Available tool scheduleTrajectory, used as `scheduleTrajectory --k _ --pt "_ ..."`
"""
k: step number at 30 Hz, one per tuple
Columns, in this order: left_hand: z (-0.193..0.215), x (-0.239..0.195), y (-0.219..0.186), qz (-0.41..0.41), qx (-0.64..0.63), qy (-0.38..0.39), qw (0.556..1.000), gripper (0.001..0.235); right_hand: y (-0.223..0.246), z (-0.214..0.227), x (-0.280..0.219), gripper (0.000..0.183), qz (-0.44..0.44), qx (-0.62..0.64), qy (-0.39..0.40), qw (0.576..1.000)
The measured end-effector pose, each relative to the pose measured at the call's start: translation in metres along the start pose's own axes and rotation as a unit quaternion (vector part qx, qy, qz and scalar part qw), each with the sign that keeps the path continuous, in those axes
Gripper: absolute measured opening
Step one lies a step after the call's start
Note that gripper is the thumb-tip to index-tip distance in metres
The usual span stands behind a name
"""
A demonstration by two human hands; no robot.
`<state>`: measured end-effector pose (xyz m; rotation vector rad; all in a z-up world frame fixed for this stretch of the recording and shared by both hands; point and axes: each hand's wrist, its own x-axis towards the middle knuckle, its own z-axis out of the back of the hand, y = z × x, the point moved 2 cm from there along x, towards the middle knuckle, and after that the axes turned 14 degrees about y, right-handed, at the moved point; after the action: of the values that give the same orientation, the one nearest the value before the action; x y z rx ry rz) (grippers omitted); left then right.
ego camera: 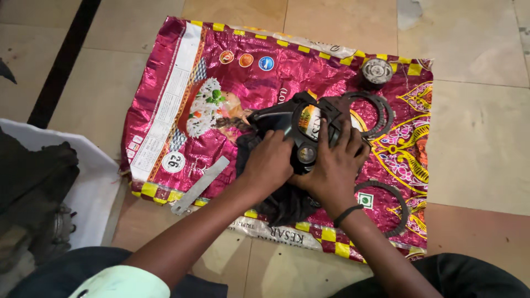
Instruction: The person sits on the floor and scrubs a black mechanical component, likely a motorcycle engine part, using a dark cloth. They repeatedly rub the surface and crevices of the object, which rests on a large pink and yellow sack. The person also uses a metal file to scrape specific areas of the component.
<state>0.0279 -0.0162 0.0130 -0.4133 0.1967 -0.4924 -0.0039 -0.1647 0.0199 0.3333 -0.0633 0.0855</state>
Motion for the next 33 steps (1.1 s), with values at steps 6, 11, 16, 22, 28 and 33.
scheduleTrajectory --k 6,11,16,22,28,33 --pt "-0.025 0.038 0.027 0.199 -0.245 0.025 0.948 0.017 0.002 0.001 0.003 0.134 -0.028 -0.01 0.031 0.999" --pt "-0.029 0.041 0.06 0.229 -0.563 0.066 0.791 0.018 0.005 0.005 0.004 0.141 -0.032 -0.014 0.046 0.998" --pt "-0.012 0.035 0.032 -0.069 -0.358 -0.072 0.928 0.022 0.002 0.0 0.004 0.142 -0.035 -0.019 0.055 0.998" --pt "-0.012 -0.009 0.013 -0.059 -0.263 -0.1 0.958 0.02 0.0 -0.003 0.003 0.134 -0.007 -0.01 0.001 1.0" --pt "-0.01 -0.024 0.018 -0.06 -0.277 -0.02 0.959 0.017 -0.002 0.0 0.005 0.135 0.0 -0.019 0.014 1.0" --pt "-0.008 0.003 0.011 -0.085 -0.199 -0.146 0.965 0.022 -0.004 -0.001 0.002 0.138 0.004 -0.029 0.029 0.999"
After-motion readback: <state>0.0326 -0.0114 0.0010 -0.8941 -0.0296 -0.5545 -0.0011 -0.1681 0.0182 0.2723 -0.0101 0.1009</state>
